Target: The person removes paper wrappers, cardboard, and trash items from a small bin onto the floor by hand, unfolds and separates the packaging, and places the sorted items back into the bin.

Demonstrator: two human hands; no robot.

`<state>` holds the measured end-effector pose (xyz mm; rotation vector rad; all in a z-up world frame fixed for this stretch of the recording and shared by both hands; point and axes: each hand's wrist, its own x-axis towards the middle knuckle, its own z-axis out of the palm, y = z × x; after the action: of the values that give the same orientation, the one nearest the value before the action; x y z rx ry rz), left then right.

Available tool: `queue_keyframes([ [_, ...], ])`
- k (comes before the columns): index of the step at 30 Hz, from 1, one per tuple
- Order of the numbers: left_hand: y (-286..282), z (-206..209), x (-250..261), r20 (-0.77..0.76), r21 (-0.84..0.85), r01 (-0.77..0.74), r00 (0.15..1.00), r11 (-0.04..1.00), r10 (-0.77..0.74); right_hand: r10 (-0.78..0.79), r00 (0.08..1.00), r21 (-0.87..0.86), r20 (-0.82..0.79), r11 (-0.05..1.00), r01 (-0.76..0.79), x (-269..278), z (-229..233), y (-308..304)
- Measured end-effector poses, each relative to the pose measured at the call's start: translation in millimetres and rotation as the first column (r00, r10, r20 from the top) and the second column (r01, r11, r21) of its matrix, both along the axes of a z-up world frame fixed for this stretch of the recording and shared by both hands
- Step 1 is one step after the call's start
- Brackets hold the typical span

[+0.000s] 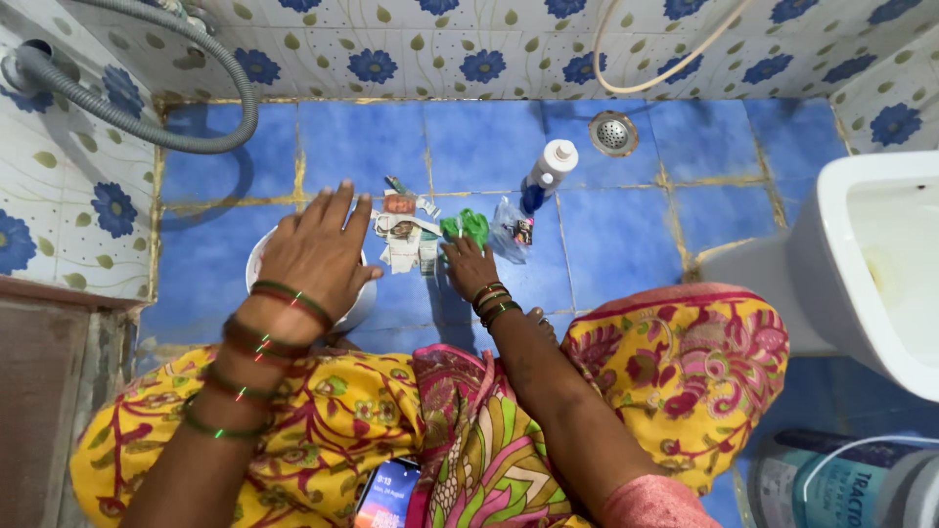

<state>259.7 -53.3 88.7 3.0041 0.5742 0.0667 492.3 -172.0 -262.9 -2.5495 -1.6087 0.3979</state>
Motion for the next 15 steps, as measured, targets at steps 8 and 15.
queue_keyframes([
  [8,38,-125,42,-0.076,0.207,-0.148,0.983,0.967,0.166,-0.067,0.991,0.355,0.114,0.934,0.022,2,12,33],
  [15,-7,-194,51,-0.605,-0.06,0.018,0.794,0.998,-0.05,-0.264,0.964,0.151,0.042,0.955,0.255,6,-20,26],
])
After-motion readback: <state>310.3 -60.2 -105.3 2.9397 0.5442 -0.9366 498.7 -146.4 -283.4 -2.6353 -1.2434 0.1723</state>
